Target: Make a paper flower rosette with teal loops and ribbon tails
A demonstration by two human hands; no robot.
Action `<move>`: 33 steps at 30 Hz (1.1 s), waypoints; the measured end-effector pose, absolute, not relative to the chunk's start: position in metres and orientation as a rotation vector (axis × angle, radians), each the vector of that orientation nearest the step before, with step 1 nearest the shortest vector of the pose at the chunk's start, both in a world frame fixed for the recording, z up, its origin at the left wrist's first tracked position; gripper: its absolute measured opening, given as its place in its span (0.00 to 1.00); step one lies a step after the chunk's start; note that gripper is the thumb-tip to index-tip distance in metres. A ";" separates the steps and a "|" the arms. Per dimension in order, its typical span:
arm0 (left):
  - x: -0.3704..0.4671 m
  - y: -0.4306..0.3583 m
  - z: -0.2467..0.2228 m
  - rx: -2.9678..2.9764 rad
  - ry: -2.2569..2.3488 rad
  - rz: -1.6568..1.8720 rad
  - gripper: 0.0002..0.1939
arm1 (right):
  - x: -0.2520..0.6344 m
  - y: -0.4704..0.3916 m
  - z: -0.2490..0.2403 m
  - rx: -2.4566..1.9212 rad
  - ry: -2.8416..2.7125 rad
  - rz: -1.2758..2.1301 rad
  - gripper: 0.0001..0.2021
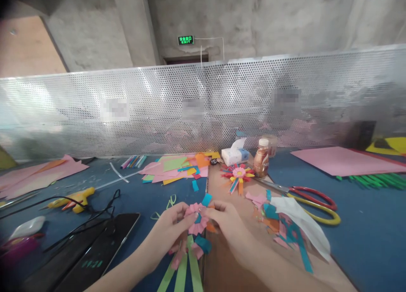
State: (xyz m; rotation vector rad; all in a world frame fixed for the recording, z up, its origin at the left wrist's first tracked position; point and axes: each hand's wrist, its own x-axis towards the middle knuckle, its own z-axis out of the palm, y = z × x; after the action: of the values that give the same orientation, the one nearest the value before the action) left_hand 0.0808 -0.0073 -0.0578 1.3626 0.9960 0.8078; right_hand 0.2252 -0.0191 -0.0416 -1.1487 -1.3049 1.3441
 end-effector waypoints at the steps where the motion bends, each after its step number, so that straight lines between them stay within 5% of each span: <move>1: 0.081 -0.007 -0.057 1.375 1.016 0.821 0.16 | 0.227 -0.017 -0.044 -1.159 -1.299 1.342 0.11; 10: 0.080 -0.002 -0.059 1.366 1.082 1.023 0.17 | 0.245 0.012 -0.082 -1.226 -1.223 1.480 0.21; 19: 0.083 -0.002 -0.066 1.292 1.050 1.044 0.22 | 0.222 -0.021 -0.034 -1.284 -1.461 1.235 0.20; 33: 0.088 0.003 -0.073 1.240 1.002 0.982 0.23 | 0.224 -0.021 -0.054 -1.199 -1.205 1.425 0.25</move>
State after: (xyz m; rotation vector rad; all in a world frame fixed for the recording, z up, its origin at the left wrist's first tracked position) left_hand 0.0880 0.0030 -0.0729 1.2395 1.0025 0.9821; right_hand 0.2241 -0.0206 -0.0538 -1.1989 -1.2053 1.4250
